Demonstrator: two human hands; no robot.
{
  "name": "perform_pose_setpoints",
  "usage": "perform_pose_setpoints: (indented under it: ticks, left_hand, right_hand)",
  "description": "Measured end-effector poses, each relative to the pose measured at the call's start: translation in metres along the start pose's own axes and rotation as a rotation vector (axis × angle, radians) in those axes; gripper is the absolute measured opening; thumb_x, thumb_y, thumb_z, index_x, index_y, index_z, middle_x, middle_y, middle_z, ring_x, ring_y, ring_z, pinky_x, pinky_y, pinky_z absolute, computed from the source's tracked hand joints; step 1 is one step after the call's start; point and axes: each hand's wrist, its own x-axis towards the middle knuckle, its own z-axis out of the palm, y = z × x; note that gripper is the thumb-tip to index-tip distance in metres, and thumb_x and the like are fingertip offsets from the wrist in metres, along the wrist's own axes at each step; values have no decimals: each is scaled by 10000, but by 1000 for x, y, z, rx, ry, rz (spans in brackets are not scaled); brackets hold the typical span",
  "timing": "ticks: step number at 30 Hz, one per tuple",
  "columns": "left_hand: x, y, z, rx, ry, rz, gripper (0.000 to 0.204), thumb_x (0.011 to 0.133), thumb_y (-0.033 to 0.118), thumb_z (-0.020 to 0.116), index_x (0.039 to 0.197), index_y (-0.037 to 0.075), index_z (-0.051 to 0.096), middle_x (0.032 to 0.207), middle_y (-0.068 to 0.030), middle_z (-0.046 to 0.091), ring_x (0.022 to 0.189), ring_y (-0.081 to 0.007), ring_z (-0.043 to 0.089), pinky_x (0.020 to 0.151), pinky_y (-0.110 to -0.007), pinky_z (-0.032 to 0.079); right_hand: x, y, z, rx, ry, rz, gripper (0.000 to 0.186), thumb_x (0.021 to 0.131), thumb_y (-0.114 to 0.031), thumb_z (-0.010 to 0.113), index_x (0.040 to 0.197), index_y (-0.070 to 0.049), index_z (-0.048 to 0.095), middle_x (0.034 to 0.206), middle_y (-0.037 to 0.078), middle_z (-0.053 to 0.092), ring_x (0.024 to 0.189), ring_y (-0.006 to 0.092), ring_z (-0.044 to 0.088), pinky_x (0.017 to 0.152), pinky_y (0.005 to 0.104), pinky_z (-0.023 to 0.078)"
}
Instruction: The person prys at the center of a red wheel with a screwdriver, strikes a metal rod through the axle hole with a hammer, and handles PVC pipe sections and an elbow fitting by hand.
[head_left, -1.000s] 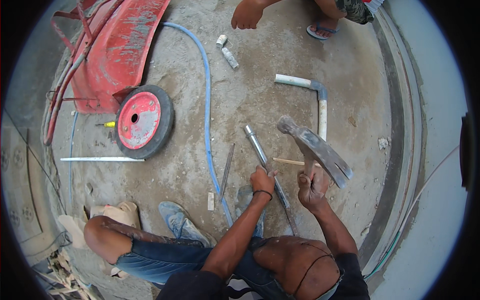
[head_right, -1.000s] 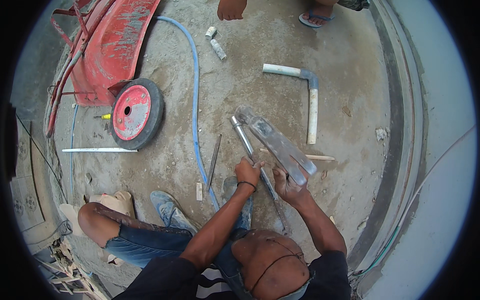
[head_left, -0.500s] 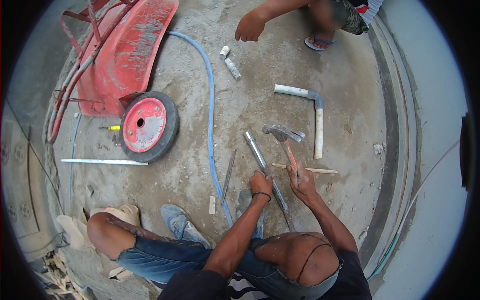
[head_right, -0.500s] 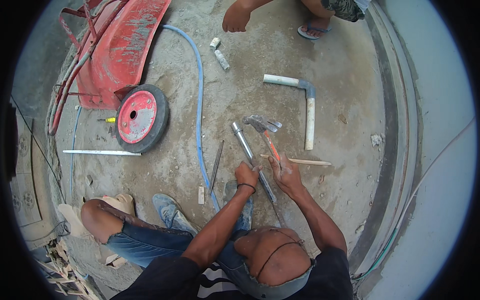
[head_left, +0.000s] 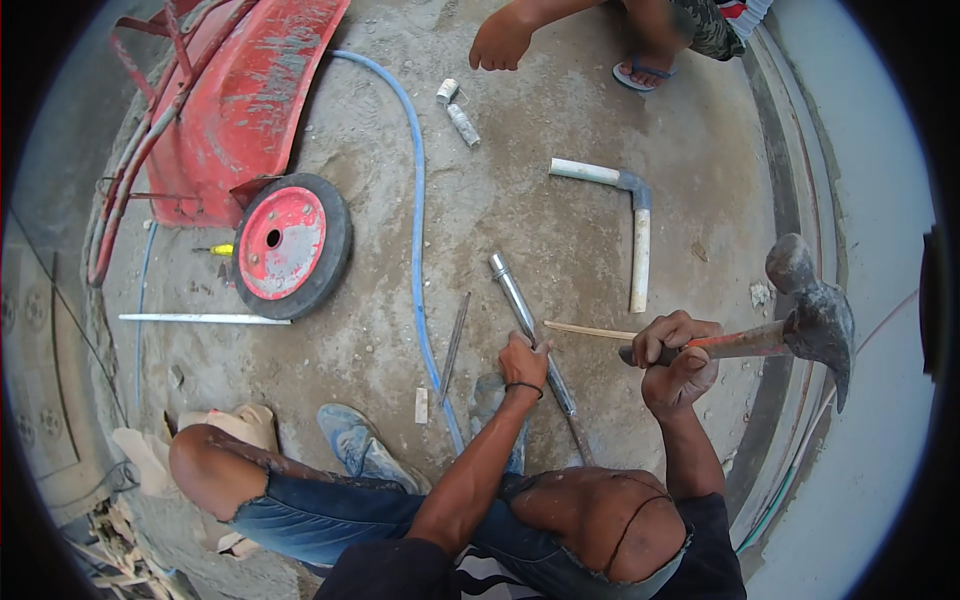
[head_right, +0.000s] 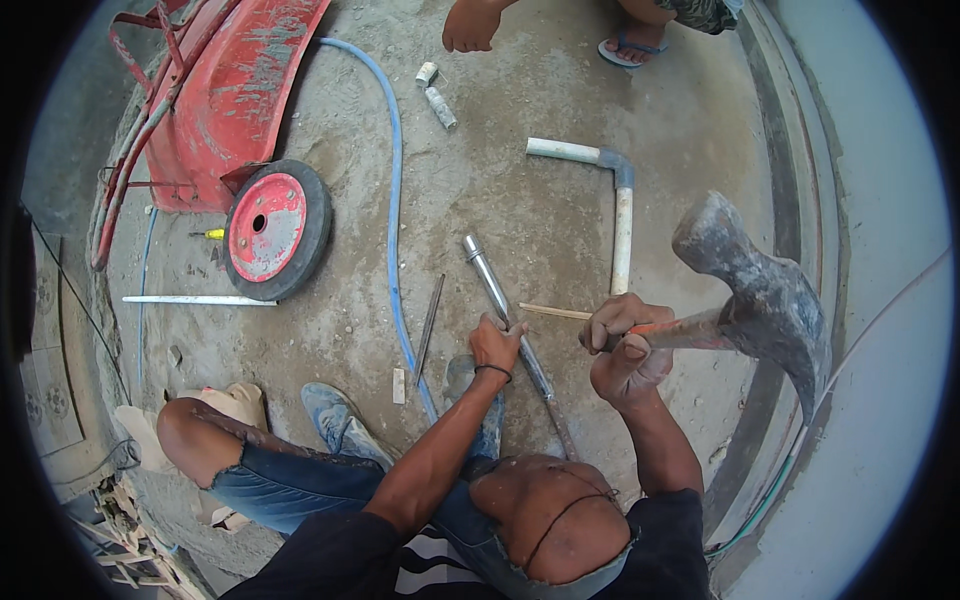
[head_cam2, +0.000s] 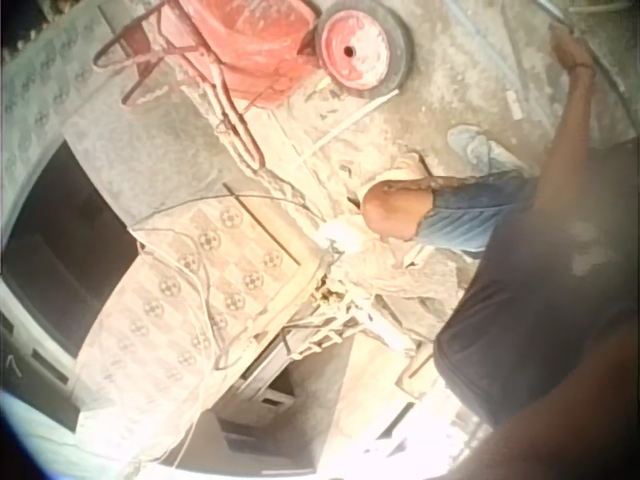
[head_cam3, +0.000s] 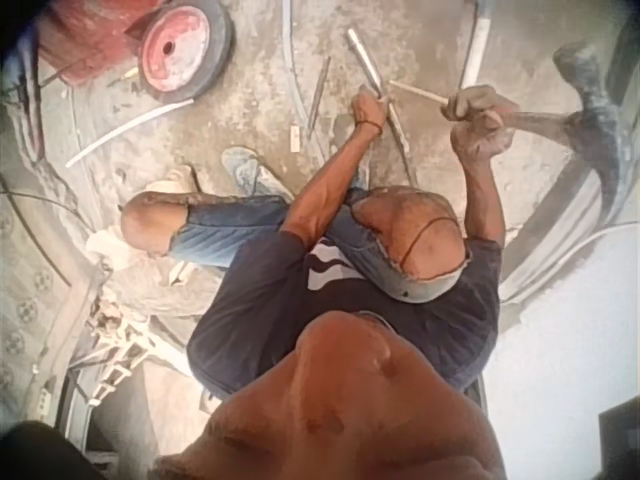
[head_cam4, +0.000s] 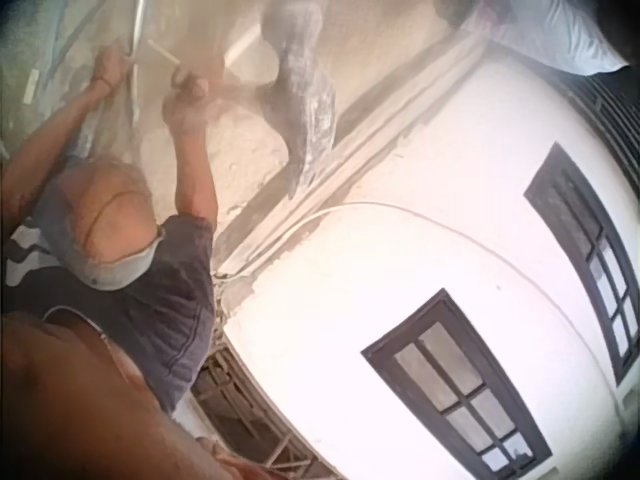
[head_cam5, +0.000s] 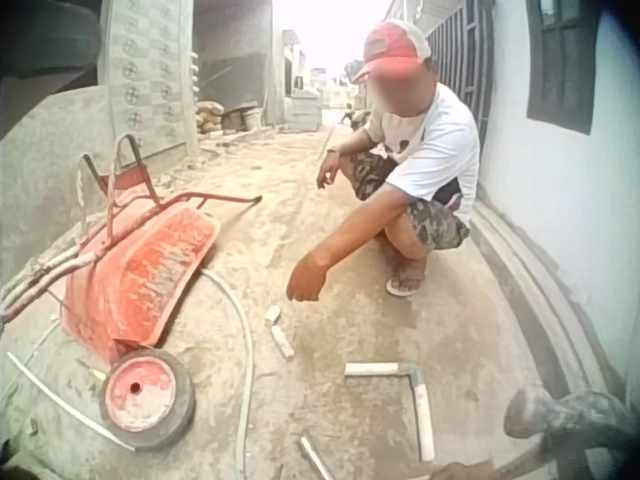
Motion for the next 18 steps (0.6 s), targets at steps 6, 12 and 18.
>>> perform_pose_setpoints:
  ticks: [6, 12, 18]
  left_hand:
    - [2, -15, -2, 40, 70, 26, 431, 652, 291, 861, 820, 5, 586, 708, -183, 646, 713, -379, 653, 663, -432, 499]
    - [-8, -2, 7, 55, 21, 25, 453, 631, 315, 869, 809, -11, 609, 729, -204, 657, 733, -384, 662, 683, -433, 508]
    - [5, -3, -4, 58, 45, 8, 504, 599, 356, 880, 794, -29, 618, 741, -221, 662, 741, -384, 668, 694, -430, 518]
  right_hand:
    - [-18, 2, -1, 51, 34, -30, 433, 947, -508, 452, 947, -78, 404, 659, 64, 494, 501, 138, 505, 402, 259, 401]
    - [-76, 138, -31, -948, -573, 351, 296, 946, -300, 567, 923, -6, 555, 662, 259, 590, 534, 451, 566, 445, 466, 429]
    - [-56, 70, -19, -841, -237, 466, 389, 971, -370, 531, 905, 12, 563, 594, 239, 547, 571, 440, 589, 484, 461, 409]
